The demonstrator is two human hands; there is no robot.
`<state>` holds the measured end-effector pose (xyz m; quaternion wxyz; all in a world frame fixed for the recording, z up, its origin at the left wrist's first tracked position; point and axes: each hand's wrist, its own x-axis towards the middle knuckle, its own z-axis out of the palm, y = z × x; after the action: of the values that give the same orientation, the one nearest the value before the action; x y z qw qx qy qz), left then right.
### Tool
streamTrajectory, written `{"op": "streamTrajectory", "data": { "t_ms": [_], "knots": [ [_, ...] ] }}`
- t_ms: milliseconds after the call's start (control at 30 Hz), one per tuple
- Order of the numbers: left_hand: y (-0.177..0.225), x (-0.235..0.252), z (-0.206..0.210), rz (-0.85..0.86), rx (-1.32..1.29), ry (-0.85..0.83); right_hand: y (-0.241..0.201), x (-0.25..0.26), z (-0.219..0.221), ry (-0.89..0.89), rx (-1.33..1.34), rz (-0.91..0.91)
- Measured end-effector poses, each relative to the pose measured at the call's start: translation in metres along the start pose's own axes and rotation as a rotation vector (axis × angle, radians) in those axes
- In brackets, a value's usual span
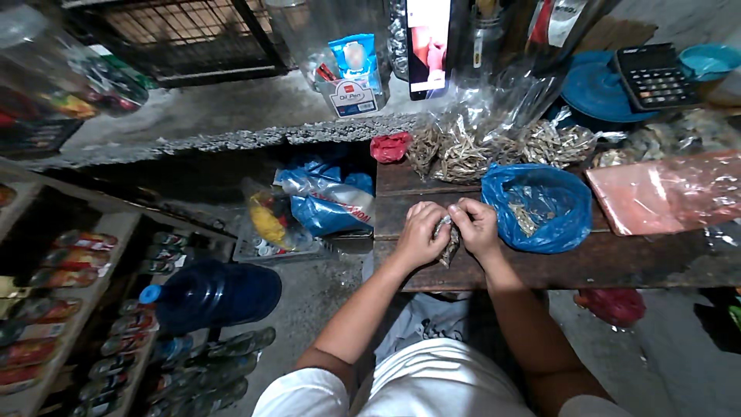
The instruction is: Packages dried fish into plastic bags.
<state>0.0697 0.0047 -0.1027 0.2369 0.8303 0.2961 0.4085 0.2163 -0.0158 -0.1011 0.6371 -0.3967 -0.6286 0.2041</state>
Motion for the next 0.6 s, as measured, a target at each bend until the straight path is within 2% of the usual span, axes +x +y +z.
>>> {"op": "streamTrajectory", "data": {
  "t_ms": [600],
  "knots": [
    [-0.0038, -0.0052, 0.0022, 0.061, -0.052, 0.090, 0.0016, -0.0010, 0.0003, -0.022, 0.035, -0.063]
  ]
}}
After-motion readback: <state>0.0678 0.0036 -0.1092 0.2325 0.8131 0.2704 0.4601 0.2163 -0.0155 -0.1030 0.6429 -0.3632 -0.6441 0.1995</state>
